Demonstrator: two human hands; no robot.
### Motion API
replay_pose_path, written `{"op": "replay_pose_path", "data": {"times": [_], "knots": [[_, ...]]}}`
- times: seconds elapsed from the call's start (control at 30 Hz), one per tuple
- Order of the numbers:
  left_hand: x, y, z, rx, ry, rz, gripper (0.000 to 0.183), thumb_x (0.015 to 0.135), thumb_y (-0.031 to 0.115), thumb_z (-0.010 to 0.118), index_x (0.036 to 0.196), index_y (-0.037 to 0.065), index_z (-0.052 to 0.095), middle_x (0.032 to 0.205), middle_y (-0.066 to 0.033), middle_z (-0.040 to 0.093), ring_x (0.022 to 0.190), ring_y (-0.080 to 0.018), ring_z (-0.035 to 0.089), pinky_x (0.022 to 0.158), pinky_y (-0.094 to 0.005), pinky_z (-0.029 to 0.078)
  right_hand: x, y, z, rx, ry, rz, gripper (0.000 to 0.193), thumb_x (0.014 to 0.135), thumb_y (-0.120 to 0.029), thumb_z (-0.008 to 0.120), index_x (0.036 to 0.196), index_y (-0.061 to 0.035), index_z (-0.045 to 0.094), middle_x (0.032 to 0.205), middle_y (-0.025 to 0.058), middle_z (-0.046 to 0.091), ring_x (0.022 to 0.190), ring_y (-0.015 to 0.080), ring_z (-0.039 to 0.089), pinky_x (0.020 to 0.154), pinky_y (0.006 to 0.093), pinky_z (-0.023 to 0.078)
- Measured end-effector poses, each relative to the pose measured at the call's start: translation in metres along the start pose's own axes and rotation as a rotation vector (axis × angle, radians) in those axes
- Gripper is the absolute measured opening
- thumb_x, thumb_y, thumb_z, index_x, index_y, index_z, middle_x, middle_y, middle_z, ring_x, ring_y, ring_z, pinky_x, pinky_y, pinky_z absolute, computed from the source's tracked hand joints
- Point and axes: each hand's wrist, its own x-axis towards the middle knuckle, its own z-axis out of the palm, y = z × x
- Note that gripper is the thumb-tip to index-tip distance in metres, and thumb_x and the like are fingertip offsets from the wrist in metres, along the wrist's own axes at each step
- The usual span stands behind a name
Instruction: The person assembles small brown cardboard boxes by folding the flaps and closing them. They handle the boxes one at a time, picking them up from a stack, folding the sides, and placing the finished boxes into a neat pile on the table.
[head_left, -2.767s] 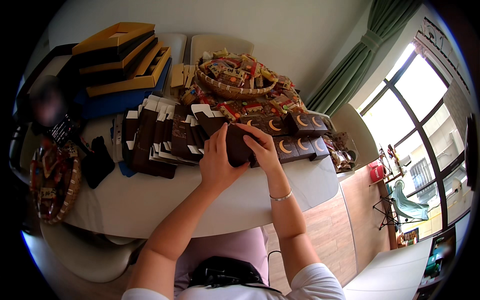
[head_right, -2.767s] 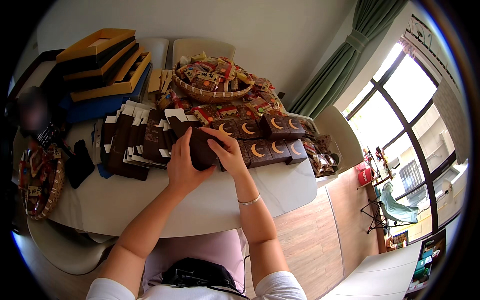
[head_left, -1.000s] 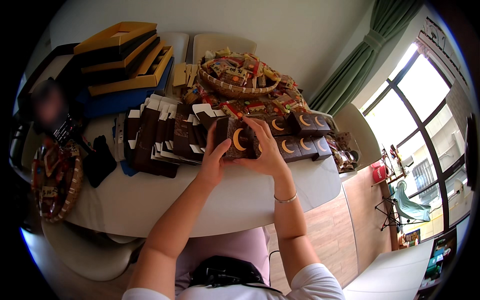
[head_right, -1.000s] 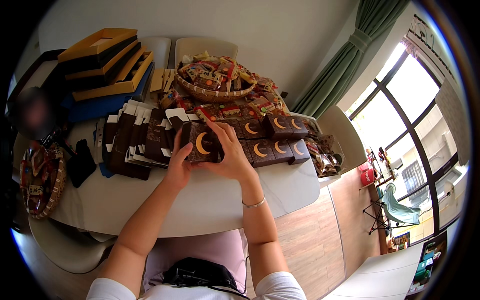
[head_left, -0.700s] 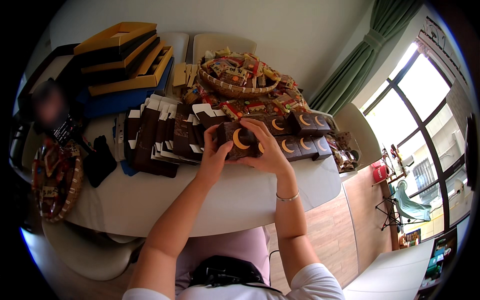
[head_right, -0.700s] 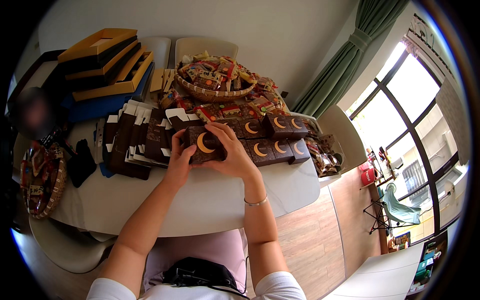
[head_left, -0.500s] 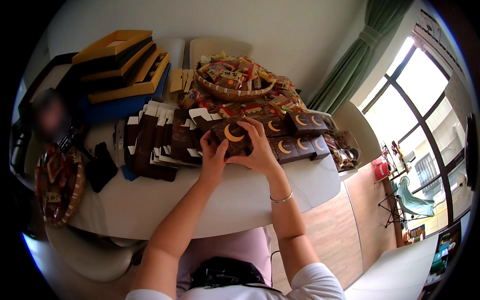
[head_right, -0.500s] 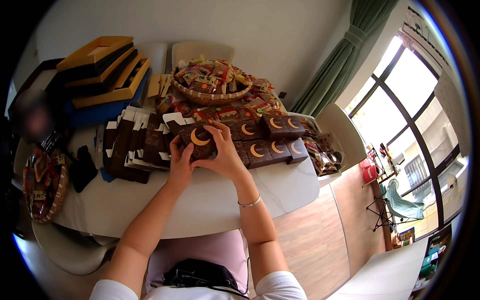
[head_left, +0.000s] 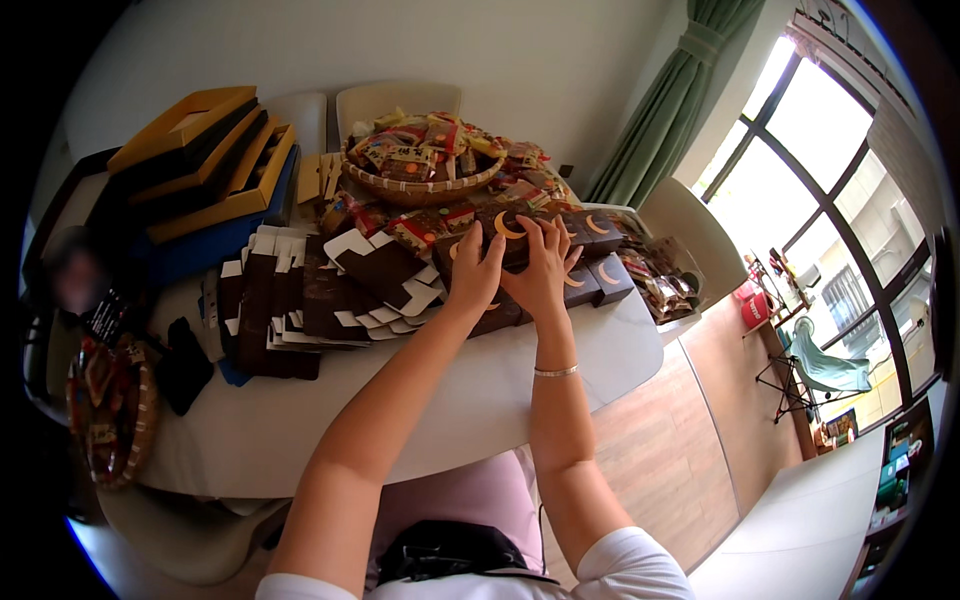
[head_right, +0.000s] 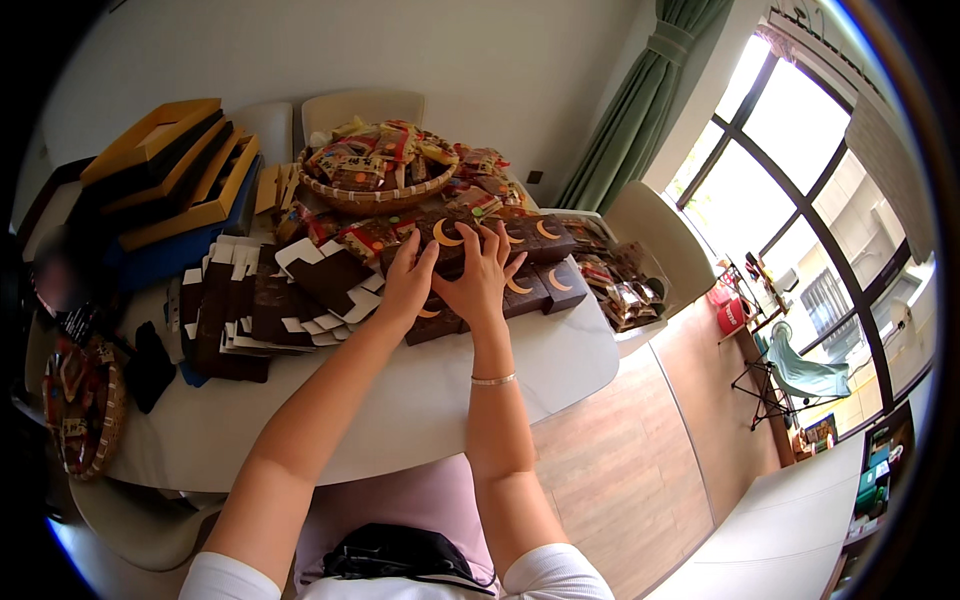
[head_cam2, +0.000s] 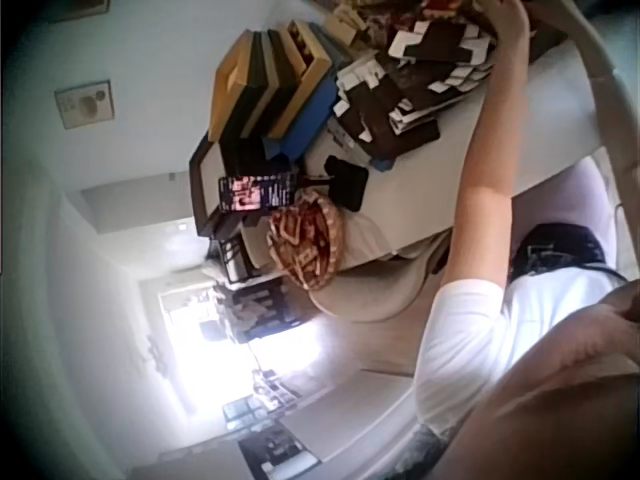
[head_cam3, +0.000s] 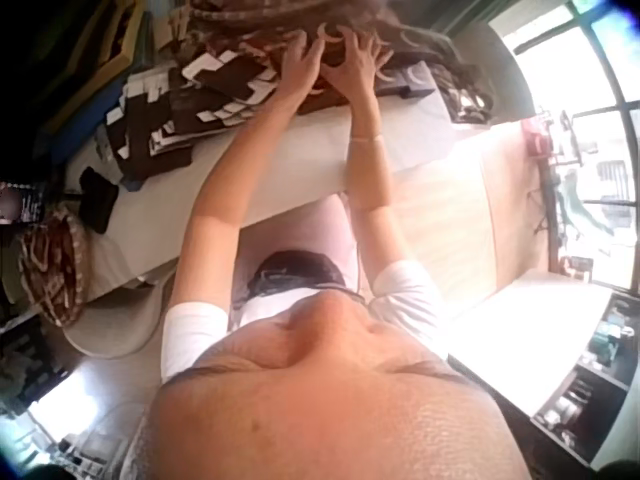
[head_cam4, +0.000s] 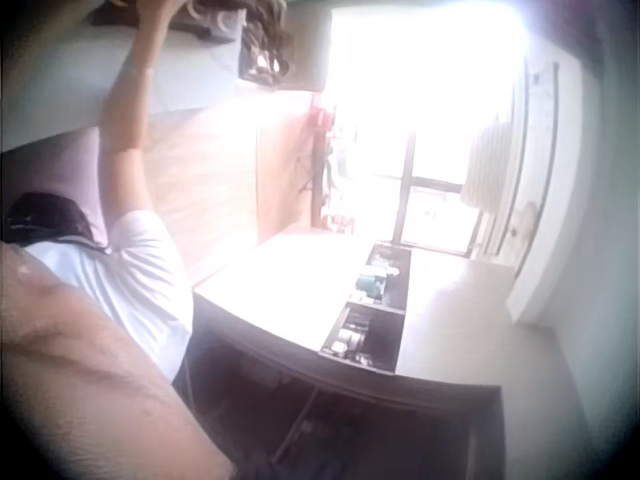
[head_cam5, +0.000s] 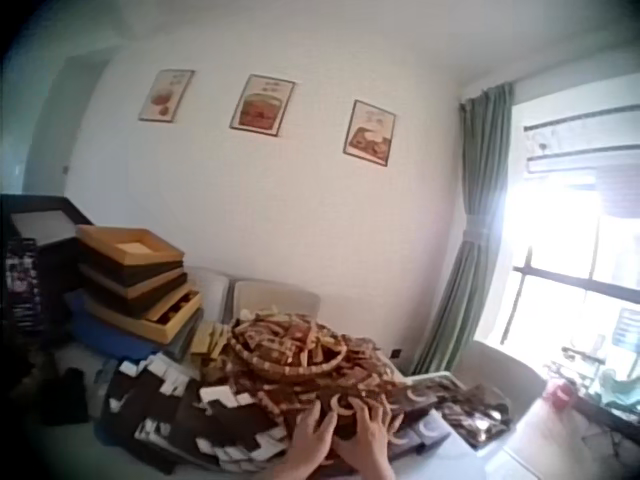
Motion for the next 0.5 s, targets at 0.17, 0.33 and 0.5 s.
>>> {"op": "replay_pose_path", "data": {"times": [0.17, 0.33, 0.5], "knots": [[-0.001, 0.003, 0.019, -0.266, -0.064, -0.21, 0.077, 0.102, 0.047, 0.047, 0.156, 0.001, 0.017, 0.163, -0.0186, 0.016, 0.15, -0.0294, 0.017, 0.121, -0.0388, 0.021, -0.002, 0.027, 0.008, -0.083, -0.12, 0.093, 0.089, 0.067, -0.044, 0.084, 0.144, -0.0221, 0.045, 0.153, 0.0161, 0.034, 0.151, 0.0381, 0.01, 0.108, 0.0759, 0.001], [-0.006, -0.002, 0.022, -0.298, -0.042, -0.221, 0.074, 0.103, 0.039, 0.047, 0.155, -0.004, 0.016, 0.161, -0.0219, 0.02, 0.149, -0.0302, 0.022, 0.118, -0.0367, 0.026, -0.001, 0.04, -0.006, 0.003, -0.193, 0.21, 0.104, 0.065, -0.051, 0.085, 0.152, -0.0219, 0.036, 0.161, 0.0185, 0.021, 0.152, 0.0377, 0.005, 0.112, 0.0711, 0.002], [-0.003, -0.002, 0.02, -0.417, -0.084, -0.293, 0.074, 0.101, 0.039, 0.05, 0.156, 0.0, 0.018, 0.162, -0.0181, 0.019, 0.15, -0.0283, 0.02, 0.119, -0.0372, 0.023, 0.001, 0.058, 0.001, 0.083, -0.194, 0.228, 0.092, 0.074, -0.042, 0.079, 0.152, -0.0192, 0.036, 0.159, 0.02, 0.026, 0.151, 0.0375, 0.01, 0.116, 0.0654, 0.002]]}}
